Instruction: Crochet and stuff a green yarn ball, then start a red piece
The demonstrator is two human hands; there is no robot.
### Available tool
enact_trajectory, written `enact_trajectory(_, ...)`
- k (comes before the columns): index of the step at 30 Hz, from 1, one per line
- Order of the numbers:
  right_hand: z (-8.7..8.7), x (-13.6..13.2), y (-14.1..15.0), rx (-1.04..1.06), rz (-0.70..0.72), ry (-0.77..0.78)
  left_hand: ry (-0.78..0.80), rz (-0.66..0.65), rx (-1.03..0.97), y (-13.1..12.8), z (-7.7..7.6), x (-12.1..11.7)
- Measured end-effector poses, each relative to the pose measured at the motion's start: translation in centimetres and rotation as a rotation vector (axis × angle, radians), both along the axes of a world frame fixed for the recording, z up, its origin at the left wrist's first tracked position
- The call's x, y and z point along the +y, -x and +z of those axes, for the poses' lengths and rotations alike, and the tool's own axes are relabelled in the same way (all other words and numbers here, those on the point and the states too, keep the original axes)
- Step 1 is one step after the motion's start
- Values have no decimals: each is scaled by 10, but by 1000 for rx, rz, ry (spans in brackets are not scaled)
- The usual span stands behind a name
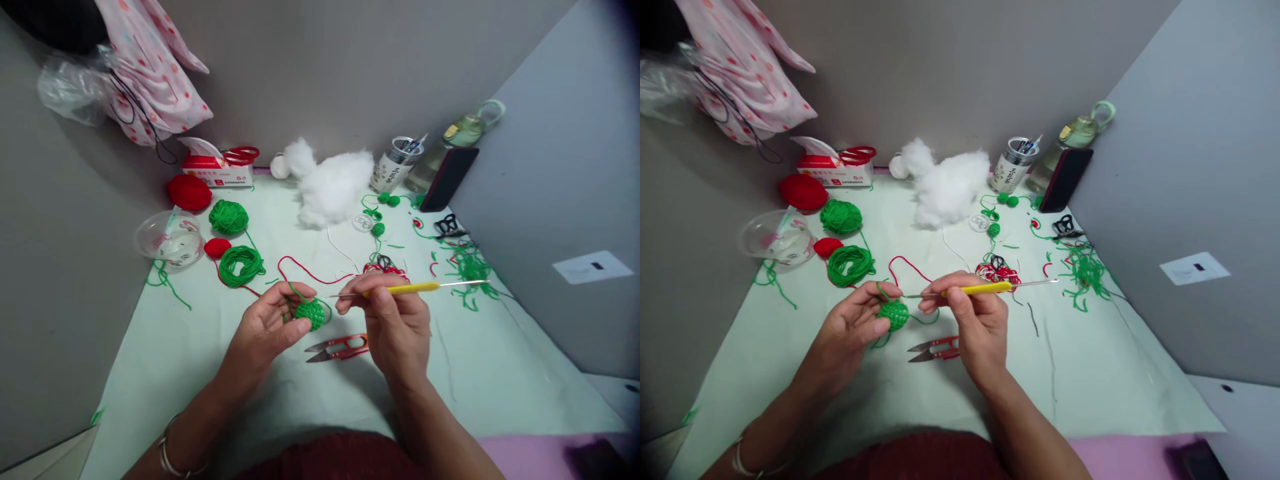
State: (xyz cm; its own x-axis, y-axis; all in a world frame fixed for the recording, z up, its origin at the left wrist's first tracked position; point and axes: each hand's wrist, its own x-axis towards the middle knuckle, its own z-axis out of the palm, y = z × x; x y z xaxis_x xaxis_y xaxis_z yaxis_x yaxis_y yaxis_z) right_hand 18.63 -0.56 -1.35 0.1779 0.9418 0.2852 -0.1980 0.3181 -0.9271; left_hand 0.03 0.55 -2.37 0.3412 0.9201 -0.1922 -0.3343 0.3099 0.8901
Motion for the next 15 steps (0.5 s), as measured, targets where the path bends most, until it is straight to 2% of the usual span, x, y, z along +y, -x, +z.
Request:
enact_trajectory(6, -4, -1, 2, -14, 83, -33, -13, -32, -23, -1, -1, 1)
enact_trajectory(15, -4, -1, 1, -4, 106, -21, -38, -60, -30, 2, 0, -1)
